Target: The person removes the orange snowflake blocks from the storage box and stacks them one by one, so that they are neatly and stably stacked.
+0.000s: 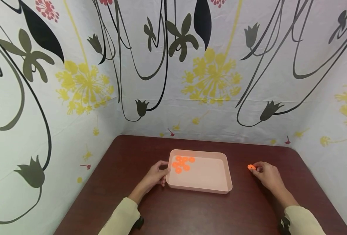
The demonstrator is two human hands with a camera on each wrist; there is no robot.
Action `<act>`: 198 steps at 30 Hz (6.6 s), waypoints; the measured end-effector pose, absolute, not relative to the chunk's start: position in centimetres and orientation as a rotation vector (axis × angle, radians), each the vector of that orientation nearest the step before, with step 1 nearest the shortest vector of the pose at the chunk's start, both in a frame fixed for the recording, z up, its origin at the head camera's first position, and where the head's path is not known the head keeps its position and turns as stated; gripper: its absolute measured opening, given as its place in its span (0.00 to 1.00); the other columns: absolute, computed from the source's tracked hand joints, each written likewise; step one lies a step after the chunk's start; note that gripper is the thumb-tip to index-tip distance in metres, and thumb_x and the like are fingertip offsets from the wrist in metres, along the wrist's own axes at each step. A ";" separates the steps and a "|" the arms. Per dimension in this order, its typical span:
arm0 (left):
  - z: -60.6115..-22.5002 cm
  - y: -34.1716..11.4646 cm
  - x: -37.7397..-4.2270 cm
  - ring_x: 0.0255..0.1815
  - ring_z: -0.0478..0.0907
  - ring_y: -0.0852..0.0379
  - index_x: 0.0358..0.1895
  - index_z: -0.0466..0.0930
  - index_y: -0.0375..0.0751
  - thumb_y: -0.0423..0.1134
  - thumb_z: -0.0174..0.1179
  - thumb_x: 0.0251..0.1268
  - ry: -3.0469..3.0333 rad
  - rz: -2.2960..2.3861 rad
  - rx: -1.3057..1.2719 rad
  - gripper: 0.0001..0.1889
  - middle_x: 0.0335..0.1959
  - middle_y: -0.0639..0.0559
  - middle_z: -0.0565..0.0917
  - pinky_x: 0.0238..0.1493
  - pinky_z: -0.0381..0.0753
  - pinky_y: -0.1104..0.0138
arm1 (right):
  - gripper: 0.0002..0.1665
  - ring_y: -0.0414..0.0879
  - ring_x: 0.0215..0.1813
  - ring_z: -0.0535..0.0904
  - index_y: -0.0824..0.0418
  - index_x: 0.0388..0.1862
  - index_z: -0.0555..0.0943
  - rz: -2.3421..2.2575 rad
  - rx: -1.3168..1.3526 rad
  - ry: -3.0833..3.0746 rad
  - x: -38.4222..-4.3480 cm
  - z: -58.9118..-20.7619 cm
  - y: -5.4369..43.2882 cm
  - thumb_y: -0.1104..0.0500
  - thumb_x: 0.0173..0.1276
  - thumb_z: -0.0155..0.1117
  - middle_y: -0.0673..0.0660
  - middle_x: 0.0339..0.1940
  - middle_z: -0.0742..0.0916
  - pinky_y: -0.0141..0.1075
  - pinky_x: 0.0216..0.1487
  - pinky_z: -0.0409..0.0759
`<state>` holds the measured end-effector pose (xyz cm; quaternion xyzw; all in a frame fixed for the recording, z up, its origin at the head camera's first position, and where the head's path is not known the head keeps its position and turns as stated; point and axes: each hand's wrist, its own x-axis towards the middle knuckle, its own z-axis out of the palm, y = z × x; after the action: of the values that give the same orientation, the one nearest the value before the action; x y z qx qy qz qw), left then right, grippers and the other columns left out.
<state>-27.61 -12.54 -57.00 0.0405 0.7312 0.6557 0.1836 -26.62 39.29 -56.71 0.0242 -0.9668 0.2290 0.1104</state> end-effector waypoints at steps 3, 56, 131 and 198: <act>-56.9 -12.5 -27.6 0.19 0.74 0.61 0.75 0.68 0.41 0.42 0.62 0.79 2.064 1.847 0.108 0.27 0.21 0.54 0.77 0.25 0.83 0.68 | 0.22 0.46 0.32 0.79 0.74 0.51 0.85 0.670 0.070 -2.844 -26.6 -56.7 39.3 0.57 0.68 0.75 0.58 0.31 0.87 0.39 0.31 0.77; -56.7 -12.5 -27.7 0.20 0.74 0.60 0.76 0.67 0.40 0.41 0.59 0.81 2.048 1.851 0.116 0.26 0.21 0.54 0.77 0.25 0.83 0.69 | 0.19 0.36 0.32 0.79 0.62 0.55 0.90 1.086 0.660 -2.851 -28.8 -53.8 17.5 0.61 0.65 0.78 0.48 0.29 0.87 0.29 0.36 0.79; -56.9 -12.6 -27.8 0.23 0.75 0.59 0.77 0.66 0.42 0.44 0.60 0.80 2.005 1.813 0.117 0.28 0.24 0.54 0.78 0.29 0.84 0.68 | 0.14 0.37 0.32 0.76 0.60 0.44 0.88 1.170 0.371 -2.759 -28.5 -54.5 17.7 0.58 0.62 0.82 0.46 0.27 0.83 0.29 0.35 0.77; -57.1 -12.7 -27.4 0.22 0.77 0.60 0.77 0.64 0.39 0.45 0.60 0.81 2.022 1.814 0.185 0.30 0.23 0.54 0.78 0.30 0.88 0.66 | 0.21 0.44 0.28 0.76 0.71 0.48 0.86 0.801 -0.142 -2.737 -26.5 -57.2 38.1 0.55 0.68 0.74 0.55 0.27 0.86 0.36 0.31 0.75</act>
<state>-27.43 -12.71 -57.13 0.0665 0.7265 0.6516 0.2080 -26.54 38.12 -57.20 -0.0491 -0.9488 0.2776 0.1424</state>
